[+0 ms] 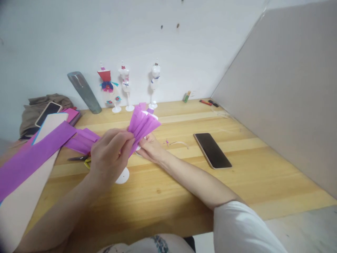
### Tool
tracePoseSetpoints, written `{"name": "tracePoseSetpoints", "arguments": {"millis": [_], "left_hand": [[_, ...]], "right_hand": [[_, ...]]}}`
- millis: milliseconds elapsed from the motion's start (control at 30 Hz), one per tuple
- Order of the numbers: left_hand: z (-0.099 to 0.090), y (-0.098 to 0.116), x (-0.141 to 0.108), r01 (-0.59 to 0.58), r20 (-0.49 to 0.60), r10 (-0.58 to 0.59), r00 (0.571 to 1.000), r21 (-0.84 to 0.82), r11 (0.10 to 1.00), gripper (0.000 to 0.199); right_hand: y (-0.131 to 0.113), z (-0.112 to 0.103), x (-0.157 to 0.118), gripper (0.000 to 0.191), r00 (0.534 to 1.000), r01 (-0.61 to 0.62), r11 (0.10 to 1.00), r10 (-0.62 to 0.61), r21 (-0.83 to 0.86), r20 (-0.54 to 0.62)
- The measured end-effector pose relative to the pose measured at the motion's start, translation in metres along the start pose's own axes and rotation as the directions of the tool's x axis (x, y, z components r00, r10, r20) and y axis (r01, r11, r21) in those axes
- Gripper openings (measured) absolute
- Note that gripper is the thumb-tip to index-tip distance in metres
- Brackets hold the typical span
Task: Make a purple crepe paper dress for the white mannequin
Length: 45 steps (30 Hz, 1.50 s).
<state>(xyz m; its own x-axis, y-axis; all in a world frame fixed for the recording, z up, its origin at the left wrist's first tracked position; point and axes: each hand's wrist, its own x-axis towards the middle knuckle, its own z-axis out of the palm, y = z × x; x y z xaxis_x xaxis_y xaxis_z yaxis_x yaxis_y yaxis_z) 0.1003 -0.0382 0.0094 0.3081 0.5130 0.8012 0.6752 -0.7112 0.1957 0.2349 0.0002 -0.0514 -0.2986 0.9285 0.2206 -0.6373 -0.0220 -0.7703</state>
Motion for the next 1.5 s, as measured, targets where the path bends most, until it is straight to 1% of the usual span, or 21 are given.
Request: {"name": "tracePoseSetpoints", "arguments": {"millis": [67, 167, 267, 400, 500, 567, 667, 733, 833, 900, 967, 1033, 1100, 1267, 1333, 1433, 1500], "left_hand": [[0.002, -0.001, 0.0, -0.003, -0.014, 0.004, 1.0, 0.011, 1.0, 0.022], [0.003, -0.003, 0.0, 0.015, -0.026, -0.014, 1.0, 0.039, 0.999, 0.021], [0.004, -0.003, 0.001, 0.068, -0.022, -0.067, 0.998, 0.069, 0.995, 0.018], [0.004, -0.003, 0.002, 0.111, -0.05, -0.109, 0.993, 0.028, 0.993, 0.008], [0.003, -0.004, 0.003, 0.13, -0.089, -0.131, 0.987, -0.011, 0.991, 0.02], [0.001, -0.004, 0.004, 0.161, -0.055, -0.164, 0.985, -0.054, 0.985, 0.024], [-0.002, -0.004, 0.007, 0.252, 0.085, -0.241, 0.967, -0.16, 0.954, 0.023], [-0.003, -0.002, 0.008, 0.297, 0.144, -0.273, 0.951, -0.191, 0.935, 0.025], [-0.002, -0.001, 0.01, 0.315, 0.131, -0.296, 0.946, -0.162, 0.935, 0.033], [-0.001, -0.001, 0.01, 0.329, 0.126, -0.313, 0.941, -0.148, 0.933, 0.028], [0.0, -0.001, 0.011, 0.348, 0.127, -0.329, 0.936, -0.169, 0.922, 0.018], [0.0, -0.002, 0.011, 0.348, 0.11, -0.332, 0.937, -0.202, 0.916, 0.01], [0.0, -0.002, 0.011, 0.331, 0.082, -0.321, 0.944, -0.21, 0.92, 0.007], [0.002, -0.004, 0.011, 0.307, 0.102, -0.293, 0.951, -0.184, 0.934, 0.006], [0.002, -0.004, 0.011, 0.3, 0.093, -0.288, 0.953, -0.174, 0.938, 0.006], [0.003, -0.005, 0.01, 0.285, 0.069, -0.278, 0.958, -0.146, 0.947, 0.006], [0.004, -0.005, 0.009, 0.269, 0.052, -0.264, 0.963, -0.128, 0.955, 0.006]], "right_hand": [[0.001, -0.001, 0.0, 0.058, 1.0, 0.001, 1.0, 0.0, -0.014, 0.012], [0.003, -0.002, 0.0, 0.06, 0.999, -0.036, 0.999, 0.036, -0.04, 0.003], [0.006, -0.004, 0.0, 0.053, 0.997, -0.067, 0.997, 0.069, -0.05, 0.034], [0.008, -0.003, 0.001, 0.047, 0.995, -0.045, 0.998, 0.049, -0.043, 0.092], [0.006, 0.001, 0.0, 0.046, 0.995, -0.042, 0.997, 0.047, -0.062, 0.084], [0.005, 0.003, 0.0, 0.045, 0.996, -0.053, 0.996, 0.057, -0.071, 0.065], [0.004, 0.003, -0.001, 0.044, 0.997, -0.045, 0.998, 0.047, -0.042, 0.055], [0.004, 0.002, 0.0, 0.042, 0.998, -0.032, 0.999, 0.033, -0.022, 0.046], [0.007, -0.002, 0.001, 0.038, 0.999, -0.026, 0.999, 0.026, -0.026, 0.022], [0.009, -0.005, 0.002, 0.037, 0.999, -0.024, 0.999, 0.025, -0.033, 0.022], [0.011, -0.007, 0.002, 0.041, 0.998, -0.025, 0.999, 0.026, -0.031, 0.057], [0.011, -0.007, 0.002, 0.048, 0.994, -0.022, 1.0, 0.024, -0.022, 0.11], [0.01, -0.005, 0.002, 0.053, 0.99, -0.012, 1.0, 0.014, -0.016, 0.141], [0.008, -0.001, 0.002, 0.055, 0.991, -0.014, 0.999, 0.018, -0.031, 0.131], [0.008, -0.001, 0.002, 0.055, 0.99, -0.014, 0.999, 0.019, -0.036, 0.138], [0.009, -0.004, 0.002, 0.053, 0.981, 0.007, 1.0, -0.004, -0.017, 0.196], [0.01, -0.006, 0.002, 0.047, 0.973, 0.022, 1.0, -0.024, 0.012, 0.23]]}}
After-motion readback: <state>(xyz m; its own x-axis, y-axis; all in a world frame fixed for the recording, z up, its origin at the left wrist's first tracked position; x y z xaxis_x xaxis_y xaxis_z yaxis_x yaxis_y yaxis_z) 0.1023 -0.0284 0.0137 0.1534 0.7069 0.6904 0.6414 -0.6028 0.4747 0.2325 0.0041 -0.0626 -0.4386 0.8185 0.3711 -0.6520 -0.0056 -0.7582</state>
